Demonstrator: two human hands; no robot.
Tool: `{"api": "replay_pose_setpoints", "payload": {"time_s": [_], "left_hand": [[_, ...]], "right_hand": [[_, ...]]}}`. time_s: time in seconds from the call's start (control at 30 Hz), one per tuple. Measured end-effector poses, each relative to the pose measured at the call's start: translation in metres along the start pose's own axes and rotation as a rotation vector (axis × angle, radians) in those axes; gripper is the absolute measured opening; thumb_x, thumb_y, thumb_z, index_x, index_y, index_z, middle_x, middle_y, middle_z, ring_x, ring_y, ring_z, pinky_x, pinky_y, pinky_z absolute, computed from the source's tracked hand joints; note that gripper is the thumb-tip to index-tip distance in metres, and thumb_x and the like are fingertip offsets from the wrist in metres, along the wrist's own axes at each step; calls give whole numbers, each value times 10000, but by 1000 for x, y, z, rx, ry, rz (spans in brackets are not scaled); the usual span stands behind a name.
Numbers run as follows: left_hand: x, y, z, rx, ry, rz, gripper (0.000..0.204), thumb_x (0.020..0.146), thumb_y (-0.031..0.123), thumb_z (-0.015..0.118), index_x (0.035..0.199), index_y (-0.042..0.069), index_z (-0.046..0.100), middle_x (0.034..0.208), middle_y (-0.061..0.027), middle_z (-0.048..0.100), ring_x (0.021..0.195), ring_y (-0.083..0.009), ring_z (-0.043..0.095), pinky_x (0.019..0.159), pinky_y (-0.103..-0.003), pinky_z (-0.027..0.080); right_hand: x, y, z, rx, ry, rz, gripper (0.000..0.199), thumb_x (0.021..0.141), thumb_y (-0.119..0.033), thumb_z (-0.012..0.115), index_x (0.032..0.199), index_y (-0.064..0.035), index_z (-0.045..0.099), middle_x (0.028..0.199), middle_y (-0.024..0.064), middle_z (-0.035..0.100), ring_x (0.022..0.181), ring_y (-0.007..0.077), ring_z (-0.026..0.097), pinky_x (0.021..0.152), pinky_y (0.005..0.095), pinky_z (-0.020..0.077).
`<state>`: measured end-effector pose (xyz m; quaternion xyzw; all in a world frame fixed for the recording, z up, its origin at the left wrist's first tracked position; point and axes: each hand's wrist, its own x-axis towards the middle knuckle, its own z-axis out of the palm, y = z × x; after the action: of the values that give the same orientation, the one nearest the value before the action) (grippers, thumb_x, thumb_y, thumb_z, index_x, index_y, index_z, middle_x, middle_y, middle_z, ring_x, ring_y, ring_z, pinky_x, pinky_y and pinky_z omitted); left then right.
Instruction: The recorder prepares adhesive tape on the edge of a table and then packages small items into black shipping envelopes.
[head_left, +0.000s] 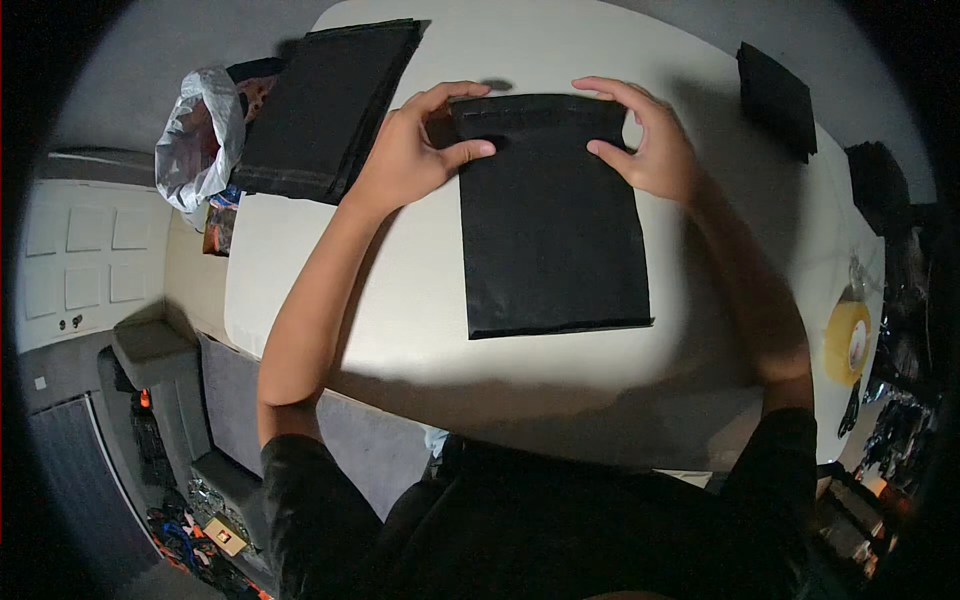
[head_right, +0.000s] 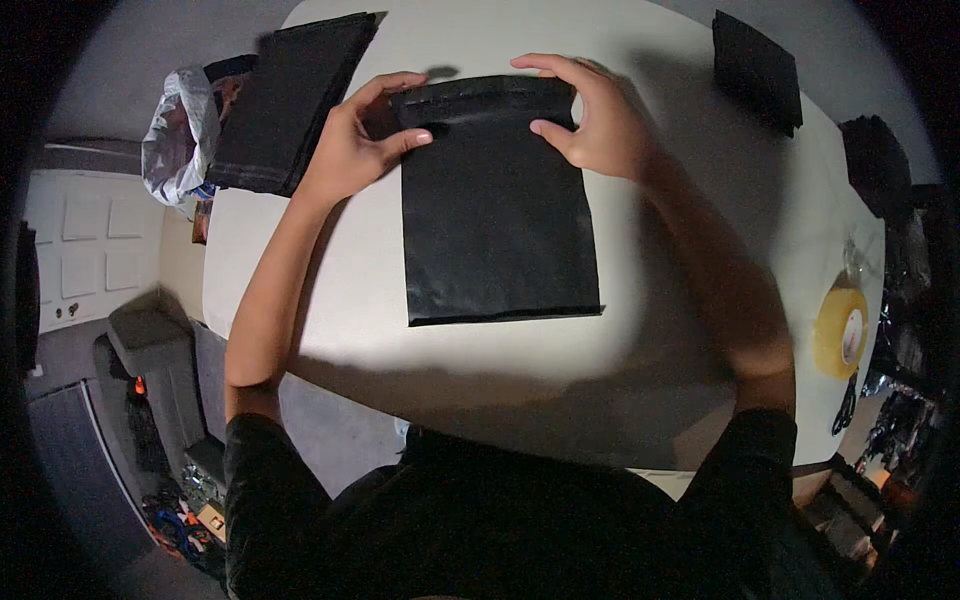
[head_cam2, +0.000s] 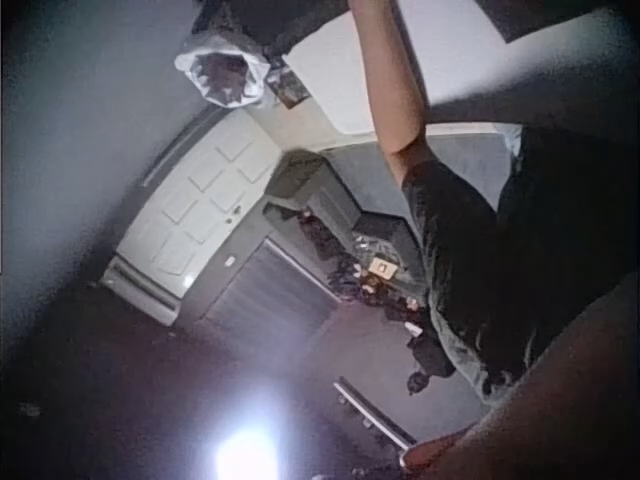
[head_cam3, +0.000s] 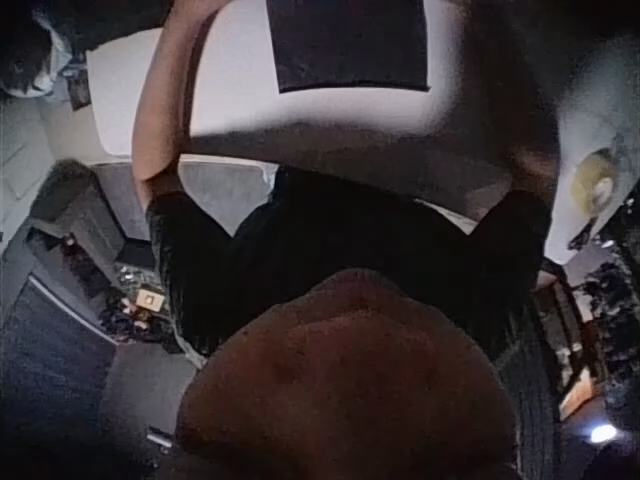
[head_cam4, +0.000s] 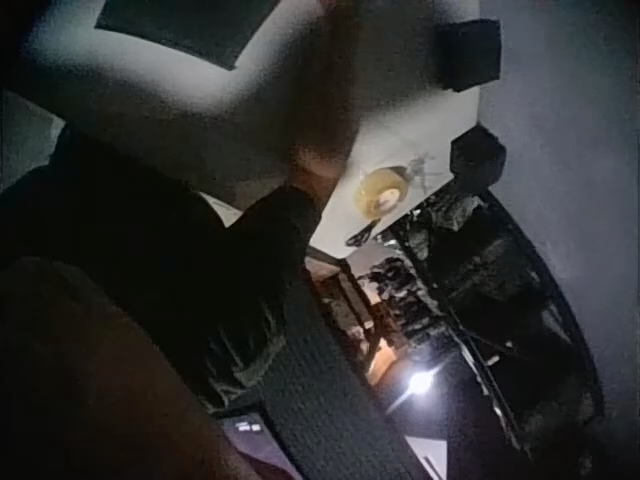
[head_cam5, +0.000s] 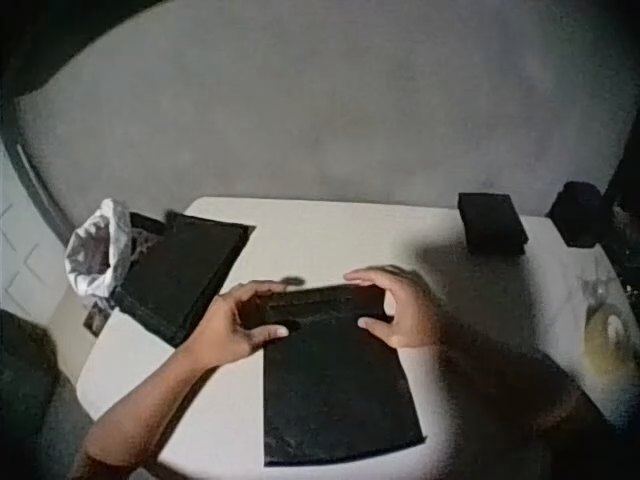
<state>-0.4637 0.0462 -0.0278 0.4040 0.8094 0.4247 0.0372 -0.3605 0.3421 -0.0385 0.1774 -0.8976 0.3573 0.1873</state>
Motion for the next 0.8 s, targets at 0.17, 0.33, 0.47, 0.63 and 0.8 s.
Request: {"api": "replay_pose_setpoints", "payload": {"time_s": [0.17,0.33,0.47,0.63,0.8], "left_hand": [[3,13,9,103,-30,-88,717,776,203,927,1426,138,632,1043,-47,745,924,-125,686,817,-329,581],[-1,11,11,37,-21,-67,762,747,229,941,1439,179,626,1061,-65,749,987,-157,706,866,-369,593],[3,12,11,126,42,62,777,746,202,942,1449,176,613,1062,-75,755,970,-173,709,855,-376,592],[11,14,17,49,-14,74,800,743,191,945,1462,167,596,1076,-130,764,969,-198,722,831,-380,588],[12,15,17,84,-22,53,774,735,240,949,1434,166,626,1100,-145,762,968,-247,721,850,-398,581]], "right_hand": [[-4,3,0,-74,-4,-39,681,803,-22,839,1436,-122,608,1403,115,663,1310,292,625,1158,433,476],[-5,0,2,-93,-38,-19,694,802,-27,839,1448,-131,606,1398,132,660,1311,301,621,1156,438,478],[-3,4,7,-97,2,-110,712,795,-11,839,1455,-146,609,1366,135,676,1262,295,643,1130,440,499],[-1,-1,1,-19,-65,-14,689,794,1,836,1431,-165,634,1303,135,705,1200,283,677,1092,436,523],[-3,-2,3,-16,-27,-12,675,787,-13,849,1412,-174,651,1247,127,723,1150,285,696,1053,432,540]]}}
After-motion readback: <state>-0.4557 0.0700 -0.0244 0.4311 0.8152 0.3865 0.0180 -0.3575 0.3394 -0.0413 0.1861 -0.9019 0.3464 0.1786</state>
